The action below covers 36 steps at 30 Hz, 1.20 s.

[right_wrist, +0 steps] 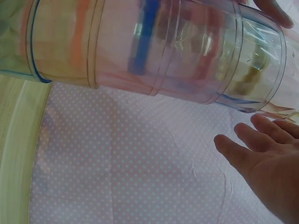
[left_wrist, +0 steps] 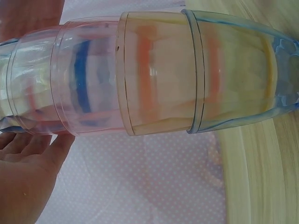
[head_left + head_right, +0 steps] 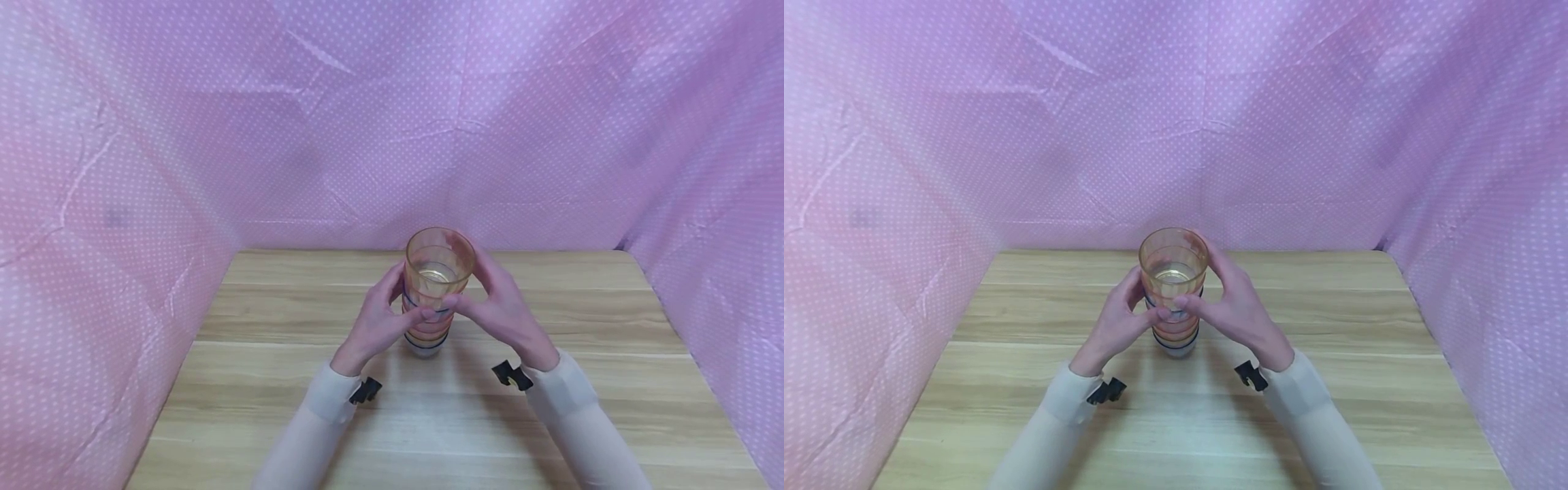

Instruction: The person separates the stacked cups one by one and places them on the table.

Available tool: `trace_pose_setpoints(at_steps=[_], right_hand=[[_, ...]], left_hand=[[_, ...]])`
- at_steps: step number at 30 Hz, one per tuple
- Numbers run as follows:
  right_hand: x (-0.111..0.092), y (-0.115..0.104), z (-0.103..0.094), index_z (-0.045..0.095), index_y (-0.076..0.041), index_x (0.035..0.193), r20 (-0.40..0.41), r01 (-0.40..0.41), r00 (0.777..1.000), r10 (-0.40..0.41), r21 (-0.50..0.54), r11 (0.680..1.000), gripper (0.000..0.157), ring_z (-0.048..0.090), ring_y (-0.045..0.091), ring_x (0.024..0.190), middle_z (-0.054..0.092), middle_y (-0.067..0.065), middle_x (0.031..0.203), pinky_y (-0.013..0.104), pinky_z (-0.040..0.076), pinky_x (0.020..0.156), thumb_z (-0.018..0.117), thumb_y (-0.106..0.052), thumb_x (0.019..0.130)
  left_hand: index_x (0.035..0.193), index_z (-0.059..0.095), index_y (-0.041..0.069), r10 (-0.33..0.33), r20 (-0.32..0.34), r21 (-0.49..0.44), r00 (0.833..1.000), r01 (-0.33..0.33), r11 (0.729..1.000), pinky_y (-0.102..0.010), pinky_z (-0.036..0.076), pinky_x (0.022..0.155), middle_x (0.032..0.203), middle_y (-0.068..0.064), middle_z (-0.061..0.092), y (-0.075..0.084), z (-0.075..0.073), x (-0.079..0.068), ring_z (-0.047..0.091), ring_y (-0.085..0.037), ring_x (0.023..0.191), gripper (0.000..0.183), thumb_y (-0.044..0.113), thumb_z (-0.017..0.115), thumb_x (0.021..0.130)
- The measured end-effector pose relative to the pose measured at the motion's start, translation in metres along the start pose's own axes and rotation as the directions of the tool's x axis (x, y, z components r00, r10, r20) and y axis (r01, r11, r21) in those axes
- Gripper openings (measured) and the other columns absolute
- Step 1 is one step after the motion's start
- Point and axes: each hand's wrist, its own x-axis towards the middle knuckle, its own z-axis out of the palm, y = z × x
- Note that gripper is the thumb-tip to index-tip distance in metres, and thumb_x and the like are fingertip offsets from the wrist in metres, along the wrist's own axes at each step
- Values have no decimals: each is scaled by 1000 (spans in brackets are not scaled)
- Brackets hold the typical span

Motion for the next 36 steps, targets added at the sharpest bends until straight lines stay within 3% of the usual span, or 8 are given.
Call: trace_pose_setpoints(at_steps=[4,7,10,18,36], right_hand=[[3,-1,1,37,-10,161,-12,20,1000,-19,33,999,89,42,24,147,47,7,159,36,33,123,84,-34,88],[4,-1,1,37,-7,160,-3,46,999,-46,74,996,86,44,25,145,48,12,158,34,35,122,84,-21,89],[6,0,0,38,-7,159,16,61,998,-63,107,992,85,46,24,144,50,14,155,34,38,120,84,-6,87],[8,0,-2,41,-4,156,37,51,998,-57,146,988,90,52,24,137,54,17,150,33,44,115,83,13,79],[6,-3,1,41,1,153,19,48,998,-52,182,982,88,52,26,138,53,23,148,33,47,113,80,20,76]], left_hand=[[152,48,6,3,1,8,1000,-3,1000,-41,48,113,135,-12,66,0,0,1,62,-23,125,87,54,81,87],[152,48,6,-3,7,22,1000,3,1000,-41,47,114,136,-12,65,0,-1,1,62,-23,126,92,64,75,86],[154,47,6,-5,12,22,1000,5,1000,-43,46,115,138,-12,64,1,-2,1,60,-24,129,94,66,73,86],[154,46,4,1,21,28,1000,-1,1000,-41,44,116,142,-15,62,1,-3,0,57,-26,134,98,69,71,85],[152,47,2,7,22,34,1000,-7,999,-40,46,115,143,-16,61,1,-3,0,58,-28,133,98,72,67,86]])
